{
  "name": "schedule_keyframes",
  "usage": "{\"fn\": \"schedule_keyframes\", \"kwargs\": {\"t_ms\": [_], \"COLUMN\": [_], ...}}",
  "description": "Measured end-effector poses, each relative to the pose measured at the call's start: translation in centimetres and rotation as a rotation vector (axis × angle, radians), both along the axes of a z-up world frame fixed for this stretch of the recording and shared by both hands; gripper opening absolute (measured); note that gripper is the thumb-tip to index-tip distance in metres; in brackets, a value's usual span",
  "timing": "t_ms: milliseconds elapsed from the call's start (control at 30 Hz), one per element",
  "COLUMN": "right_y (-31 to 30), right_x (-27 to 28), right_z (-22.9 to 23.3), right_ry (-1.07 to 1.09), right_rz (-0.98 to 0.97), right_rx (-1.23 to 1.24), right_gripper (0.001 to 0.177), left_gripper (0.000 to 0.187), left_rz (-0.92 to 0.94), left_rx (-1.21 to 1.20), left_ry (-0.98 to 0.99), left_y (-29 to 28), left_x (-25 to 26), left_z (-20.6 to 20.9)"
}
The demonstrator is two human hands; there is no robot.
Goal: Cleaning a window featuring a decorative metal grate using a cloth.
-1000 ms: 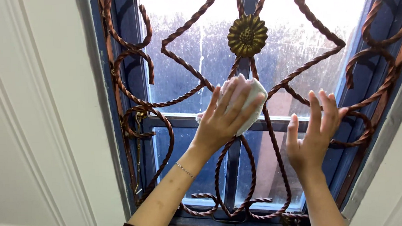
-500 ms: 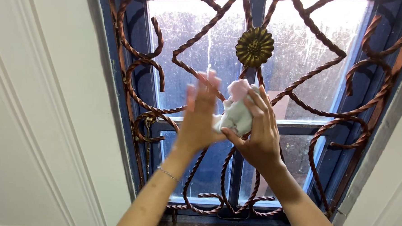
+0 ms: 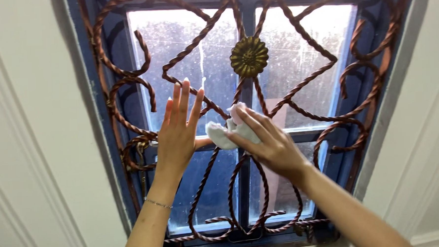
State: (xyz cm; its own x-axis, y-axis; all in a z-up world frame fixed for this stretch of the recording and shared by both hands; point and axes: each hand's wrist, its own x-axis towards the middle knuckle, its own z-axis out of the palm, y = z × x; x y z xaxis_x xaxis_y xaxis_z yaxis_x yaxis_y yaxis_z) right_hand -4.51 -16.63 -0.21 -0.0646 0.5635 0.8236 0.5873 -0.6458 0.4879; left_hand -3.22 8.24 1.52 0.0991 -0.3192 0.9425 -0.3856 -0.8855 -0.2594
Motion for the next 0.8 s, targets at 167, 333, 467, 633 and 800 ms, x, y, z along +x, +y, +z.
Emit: {"fn": "schedule_keyframes", "kwargs": {"t_ms": [167,333,467,633,800], "right_y": [-6.0,-7.3,-6.1,1.1,1.1], "right_x": [-0.9,-1.2,3.0,-0.5,-1.6], "right_z": [5.1,8.8,4.5,0.3,1.6], "right_ry": [-0.089,-0.432,0.04,-0.25,-0.139], "right_rz": [-0.125,-0.345,-0.301,-0.116,-0.027], "right_rx": [0.18,0.436,0.478,-0.046,-0.342], "right_gripper": [0.033,0.026,0.034,0.033,0.035], "left_gripper": [0.126,0.082,0.065,0.065,0.065], "left_rz": [-0.063,0.005,-0.066,-0.045,-0.038], "left_rx": [-0.022,-0.064,-0.096,-0.097,-0.078], "left_ry": [0.076,0.018,0.004,0.015,0.0], "left_y": [-0.3,-0.3,-0.4,-0.4,-0.3], "left_x": [-0.4,0.6,0.4,-0.1,0.0], "left_z": [0.2,-0.5,-0.5,-0.4,-0.3]}}
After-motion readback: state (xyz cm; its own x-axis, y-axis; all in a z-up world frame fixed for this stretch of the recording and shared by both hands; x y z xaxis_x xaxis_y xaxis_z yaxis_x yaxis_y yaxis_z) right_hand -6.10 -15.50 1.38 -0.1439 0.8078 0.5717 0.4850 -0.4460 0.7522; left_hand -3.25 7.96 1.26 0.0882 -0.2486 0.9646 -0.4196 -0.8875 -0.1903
